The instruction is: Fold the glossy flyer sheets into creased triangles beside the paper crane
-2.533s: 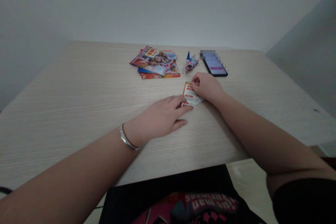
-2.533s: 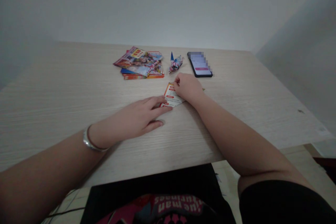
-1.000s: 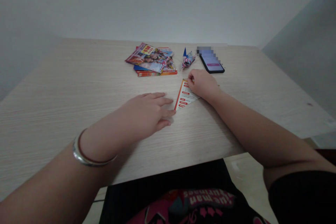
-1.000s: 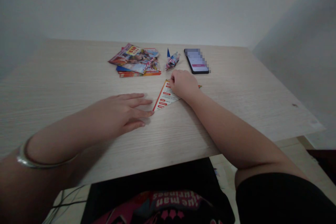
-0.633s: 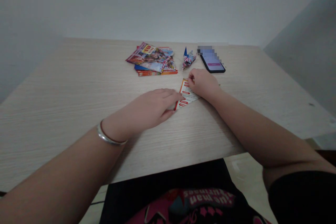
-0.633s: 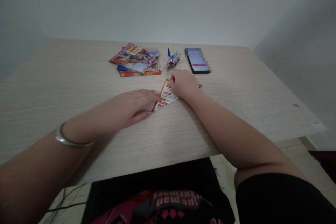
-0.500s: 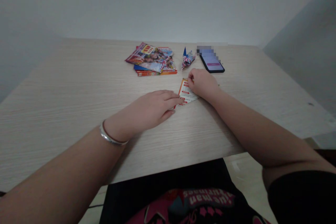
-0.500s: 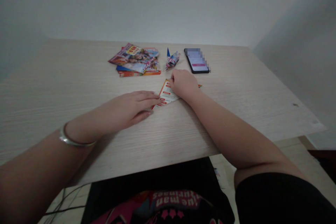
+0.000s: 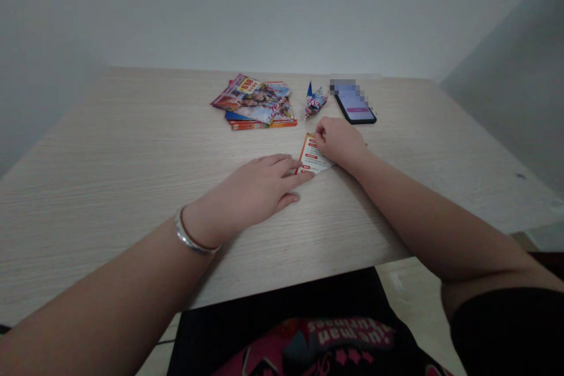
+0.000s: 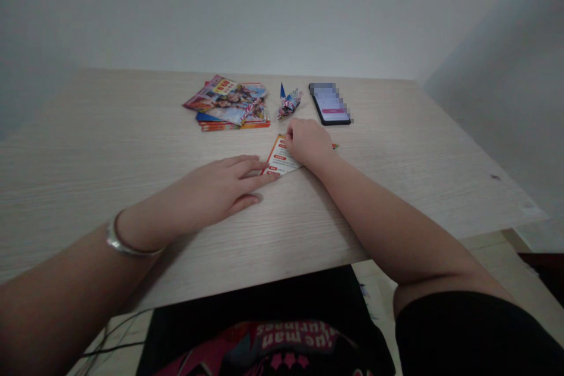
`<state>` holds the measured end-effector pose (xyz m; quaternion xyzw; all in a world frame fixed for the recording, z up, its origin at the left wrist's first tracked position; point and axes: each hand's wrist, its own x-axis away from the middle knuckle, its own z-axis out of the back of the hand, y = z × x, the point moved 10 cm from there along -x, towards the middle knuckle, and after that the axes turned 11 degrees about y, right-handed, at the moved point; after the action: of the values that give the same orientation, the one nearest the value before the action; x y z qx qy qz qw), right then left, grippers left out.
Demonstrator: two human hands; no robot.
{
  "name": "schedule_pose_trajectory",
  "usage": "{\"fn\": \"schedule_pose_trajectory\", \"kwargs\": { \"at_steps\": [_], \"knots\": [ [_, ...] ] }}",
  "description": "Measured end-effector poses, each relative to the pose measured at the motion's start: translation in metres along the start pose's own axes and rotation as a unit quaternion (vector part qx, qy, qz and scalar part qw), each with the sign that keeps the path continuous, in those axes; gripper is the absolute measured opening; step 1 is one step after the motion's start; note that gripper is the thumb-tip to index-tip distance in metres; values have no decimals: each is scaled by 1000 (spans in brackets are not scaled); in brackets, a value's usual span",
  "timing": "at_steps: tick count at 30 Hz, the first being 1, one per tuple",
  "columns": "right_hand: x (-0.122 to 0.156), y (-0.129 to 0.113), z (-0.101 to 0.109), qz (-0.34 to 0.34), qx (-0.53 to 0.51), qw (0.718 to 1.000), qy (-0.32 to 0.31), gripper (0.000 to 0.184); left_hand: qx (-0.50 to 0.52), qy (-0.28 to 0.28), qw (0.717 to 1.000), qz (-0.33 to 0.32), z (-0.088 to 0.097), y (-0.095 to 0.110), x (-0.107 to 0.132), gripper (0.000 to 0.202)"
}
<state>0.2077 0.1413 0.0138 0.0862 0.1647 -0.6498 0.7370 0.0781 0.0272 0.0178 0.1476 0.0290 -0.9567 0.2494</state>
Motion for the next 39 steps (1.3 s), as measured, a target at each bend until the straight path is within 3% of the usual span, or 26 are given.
{"fn": "schedule_pose_trajectory", "kwargs": {
  "at_steps": [39],
  "knots": [
    [-3, -3, -1, -7, 2, 1000, -14, 32, 6, -32, 999, 36, 0, -1, 1, 49]
  ]
}}
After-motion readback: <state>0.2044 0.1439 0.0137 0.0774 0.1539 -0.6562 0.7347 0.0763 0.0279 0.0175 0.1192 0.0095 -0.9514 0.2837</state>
